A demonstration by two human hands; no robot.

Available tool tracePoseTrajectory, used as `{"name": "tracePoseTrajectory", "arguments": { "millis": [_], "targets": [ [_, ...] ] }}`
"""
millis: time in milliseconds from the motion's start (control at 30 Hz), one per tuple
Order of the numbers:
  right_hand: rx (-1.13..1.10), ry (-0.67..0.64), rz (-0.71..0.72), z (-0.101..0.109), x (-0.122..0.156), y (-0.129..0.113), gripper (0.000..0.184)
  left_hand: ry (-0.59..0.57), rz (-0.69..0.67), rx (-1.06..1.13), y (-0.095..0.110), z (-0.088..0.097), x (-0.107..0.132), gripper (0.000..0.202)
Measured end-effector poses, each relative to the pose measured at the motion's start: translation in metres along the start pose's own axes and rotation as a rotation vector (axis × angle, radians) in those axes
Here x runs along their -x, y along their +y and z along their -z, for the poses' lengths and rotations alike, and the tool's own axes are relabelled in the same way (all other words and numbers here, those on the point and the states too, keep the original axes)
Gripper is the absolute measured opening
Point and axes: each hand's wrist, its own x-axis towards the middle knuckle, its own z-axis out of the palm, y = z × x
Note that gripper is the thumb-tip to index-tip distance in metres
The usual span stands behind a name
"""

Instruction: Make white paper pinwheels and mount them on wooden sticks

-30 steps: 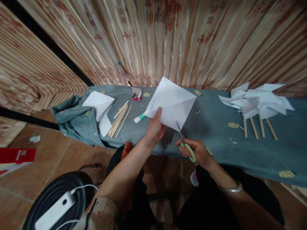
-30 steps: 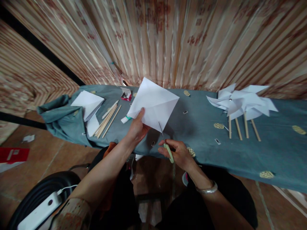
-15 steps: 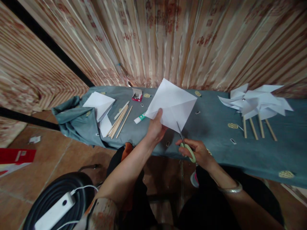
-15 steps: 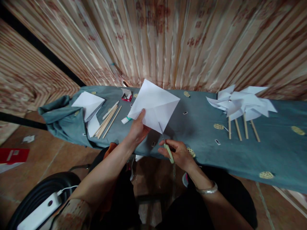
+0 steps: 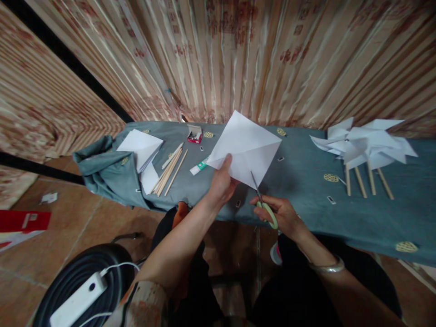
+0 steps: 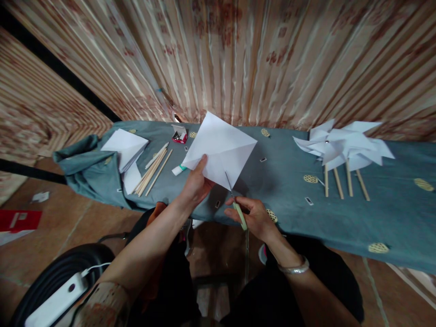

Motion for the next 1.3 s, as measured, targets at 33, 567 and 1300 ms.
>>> {"name": "tracePoseTrajectory", "arguments": {
  "millis": [33,567,1300],
  "targets": [
    [-0.011,0.003,-0.010,-0.001,0.000,0.000,0.048,0.010,0.004,0.009,0.000,0.000,0.000,0.017],
    [-0.025,-0.002,0.012,0.001,-0.002,0.003,0.046,0.026,0.056,-0.048,-0.005,-0.002,0.008,0.020],
    [-0.030,0.029,0.002,-0.002,-0.004,0.000,0.050,-0.054,0.026,-0.090,-0.010,0.004,0.007,0.020]
  ]
}}
